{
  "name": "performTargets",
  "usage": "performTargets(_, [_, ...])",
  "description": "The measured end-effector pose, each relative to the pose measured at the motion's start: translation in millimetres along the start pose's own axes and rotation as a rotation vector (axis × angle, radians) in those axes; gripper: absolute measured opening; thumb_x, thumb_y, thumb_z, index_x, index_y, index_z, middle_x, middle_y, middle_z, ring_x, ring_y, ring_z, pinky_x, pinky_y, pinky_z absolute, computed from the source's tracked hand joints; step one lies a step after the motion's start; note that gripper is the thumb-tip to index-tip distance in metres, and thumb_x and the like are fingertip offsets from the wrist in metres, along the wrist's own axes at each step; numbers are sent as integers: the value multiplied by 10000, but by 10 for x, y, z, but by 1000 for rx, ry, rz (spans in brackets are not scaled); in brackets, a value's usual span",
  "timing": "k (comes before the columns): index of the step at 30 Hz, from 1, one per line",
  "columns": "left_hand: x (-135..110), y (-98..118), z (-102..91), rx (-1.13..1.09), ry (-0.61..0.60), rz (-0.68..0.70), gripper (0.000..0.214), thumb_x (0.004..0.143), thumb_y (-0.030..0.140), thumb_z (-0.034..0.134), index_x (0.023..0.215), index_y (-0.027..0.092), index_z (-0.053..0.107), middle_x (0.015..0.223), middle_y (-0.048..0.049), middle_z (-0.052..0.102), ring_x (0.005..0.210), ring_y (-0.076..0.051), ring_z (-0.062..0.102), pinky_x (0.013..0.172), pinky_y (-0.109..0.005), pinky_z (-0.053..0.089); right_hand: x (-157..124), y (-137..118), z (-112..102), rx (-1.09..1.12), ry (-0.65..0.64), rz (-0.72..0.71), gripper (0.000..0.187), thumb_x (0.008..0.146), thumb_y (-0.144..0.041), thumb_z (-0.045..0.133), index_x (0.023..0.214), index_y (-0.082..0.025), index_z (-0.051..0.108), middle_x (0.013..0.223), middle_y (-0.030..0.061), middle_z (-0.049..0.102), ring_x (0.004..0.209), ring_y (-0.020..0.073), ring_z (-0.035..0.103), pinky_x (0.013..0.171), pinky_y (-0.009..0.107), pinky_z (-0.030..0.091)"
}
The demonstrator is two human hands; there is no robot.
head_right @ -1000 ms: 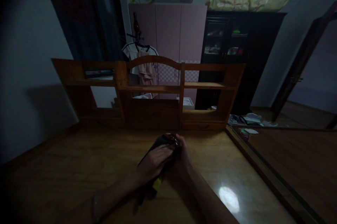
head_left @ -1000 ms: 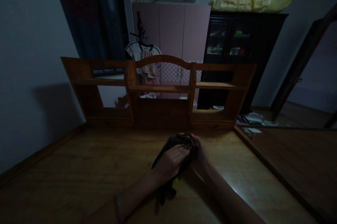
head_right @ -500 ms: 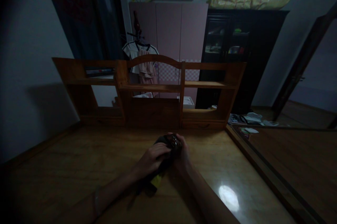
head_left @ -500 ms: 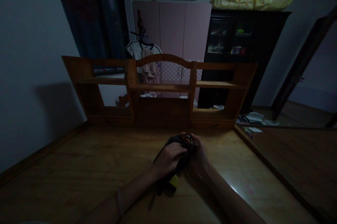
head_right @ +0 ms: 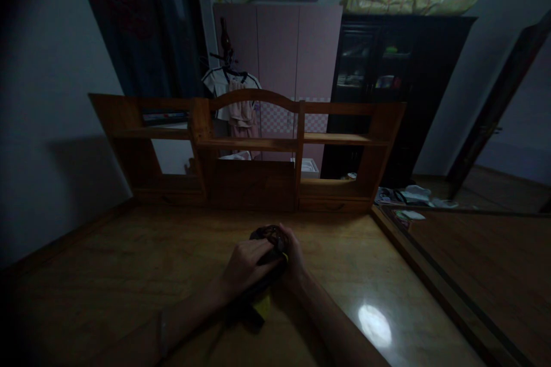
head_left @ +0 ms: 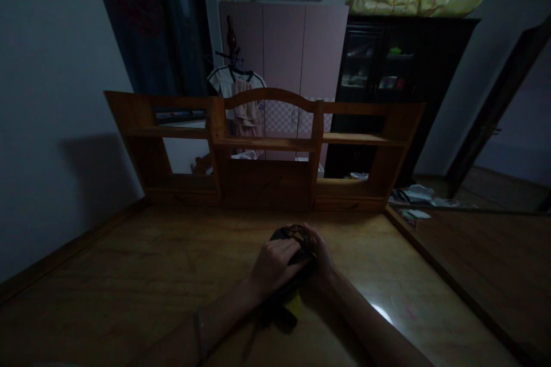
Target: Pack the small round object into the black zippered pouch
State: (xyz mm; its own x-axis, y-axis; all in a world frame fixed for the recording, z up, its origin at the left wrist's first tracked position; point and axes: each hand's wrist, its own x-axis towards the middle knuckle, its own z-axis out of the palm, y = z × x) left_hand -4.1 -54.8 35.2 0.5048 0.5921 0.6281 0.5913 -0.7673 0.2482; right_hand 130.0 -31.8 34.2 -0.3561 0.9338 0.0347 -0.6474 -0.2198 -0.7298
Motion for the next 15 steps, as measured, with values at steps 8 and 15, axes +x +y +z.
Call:
performTargets(8, [1, 24, 40, -79, 5, -10, 141, 855, 242, 573, 977, 176, 594, 961, -69, 677, 900, -216, 631, 826, -332, 483, 7, -58, -36, 78, 23, 34, 389, 849, -528, 508, 941, -188, 673, 885, 28, 710, 829, 189, 658, 877, 326, 468])
performTargets(15, [-24, 46, 80, 8, 15, 107, 182, 870, 172, 506, 1034, 159, 582, 1015, -94, 667, 947, -229, 616, 885, -371, 473, 7, -118, -38, 66, 50, 28, 494, 854, -593, 445, 909, -167, 688, 888, 47, 716, 846, 191, 652, 904, 324, 448])
